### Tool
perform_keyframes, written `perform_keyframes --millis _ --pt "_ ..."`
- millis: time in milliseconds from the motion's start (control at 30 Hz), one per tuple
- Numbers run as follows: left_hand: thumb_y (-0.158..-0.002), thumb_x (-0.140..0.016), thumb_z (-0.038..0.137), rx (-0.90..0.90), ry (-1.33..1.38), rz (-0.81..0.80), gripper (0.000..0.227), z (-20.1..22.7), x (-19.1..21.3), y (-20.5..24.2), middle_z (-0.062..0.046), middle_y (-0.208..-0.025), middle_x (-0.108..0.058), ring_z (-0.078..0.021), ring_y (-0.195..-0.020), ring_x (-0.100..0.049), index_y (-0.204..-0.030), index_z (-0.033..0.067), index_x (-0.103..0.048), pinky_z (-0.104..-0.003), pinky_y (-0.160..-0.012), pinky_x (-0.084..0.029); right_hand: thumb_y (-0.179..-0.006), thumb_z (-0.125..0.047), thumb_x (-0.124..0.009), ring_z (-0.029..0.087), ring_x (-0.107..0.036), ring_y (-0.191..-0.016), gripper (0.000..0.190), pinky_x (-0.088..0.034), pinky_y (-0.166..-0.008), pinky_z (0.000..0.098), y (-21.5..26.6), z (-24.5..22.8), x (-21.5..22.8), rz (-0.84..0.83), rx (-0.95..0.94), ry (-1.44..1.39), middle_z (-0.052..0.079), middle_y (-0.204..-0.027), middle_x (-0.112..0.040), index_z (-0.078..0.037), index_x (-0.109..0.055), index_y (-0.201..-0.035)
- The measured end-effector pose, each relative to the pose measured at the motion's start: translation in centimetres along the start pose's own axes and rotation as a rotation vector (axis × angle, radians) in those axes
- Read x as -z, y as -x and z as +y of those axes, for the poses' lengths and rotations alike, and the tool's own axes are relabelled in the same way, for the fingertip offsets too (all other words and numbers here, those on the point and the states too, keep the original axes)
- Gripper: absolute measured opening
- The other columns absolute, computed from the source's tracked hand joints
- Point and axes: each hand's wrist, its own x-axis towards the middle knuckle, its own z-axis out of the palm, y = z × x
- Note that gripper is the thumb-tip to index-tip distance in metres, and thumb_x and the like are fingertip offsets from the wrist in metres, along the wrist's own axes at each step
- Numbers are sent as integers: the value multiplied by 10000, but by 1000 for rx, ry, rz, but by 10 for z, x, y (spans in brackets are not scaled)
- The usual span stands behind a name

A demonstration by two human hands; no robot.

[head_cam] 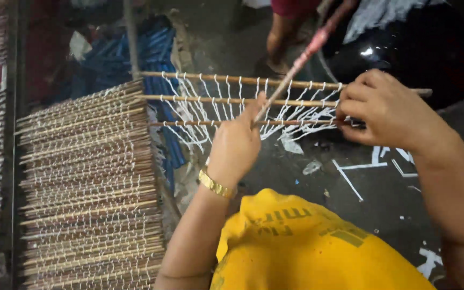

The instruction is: The person repeatedly dips bundles of thin sticks into a bucket of dark liquid, then places them on a drying rack. The process is repeated multiple times with different bundles.

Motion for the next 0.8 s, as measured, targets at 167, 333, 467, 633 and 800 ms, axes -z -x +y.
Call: perform_keyframes --millis 167,333,467,633,800 --pt "-880 -503 10 -50 -32 -113 674 34 -22 18 -146 -644 -674 -341 -536 -611 -1527 197 -486 -484 -520 -488 -817 -310 -789 283 -594 -1033 131 -517 -855 438 50 -20 13 -23 -50 19 -71 -972 -657 -221 -698 -846" --pt "-867 -487 26 -97 -38 -133 691 36 -35 9 -241 -801 -724 -451 -721 -661 -1547 139 -444 -582 -684 -493 -836 -213 -789 300 -612 -986 131 -538 -835 420 77 -40 22 45 -39 21 -28 -898 -650 -164 -671 -807" --pt "-867 -418 46 -227 2 -217 679 33 -41 12 -237 -830 -729 -439 -657 -643 -1536 159 -457 -558 -616 -494 -823 -270 -783 302 -618 -1002 152 -533 -869 429 93 -59 23 -9 -101 58 -12 -949 -665 -153 -686 -816" --pt "-866 -357 48 -59 -15 -246 711 14 12 7 -237 -1267 -694 -414 -942 -726 -1525 286 -480 -517 -816 -550 -739 -315 -819 313 -611 -1048 232 -533 -874 443 105 -71 13 -76 -161 45 -24 -1029 -651 -202 -687 -894" --pt "-956 -421 82 92 6 -30 537 -29 67 -2 -231 -1006 -751 -409 -855 -699 -1447 215 -593 -495 -703 -510 -742 -356 -817 273 -622 -1034 246 -555 -932 417 124 -81 4 -113 -187 125 -36 -1068 -648 -243 -679 -911"
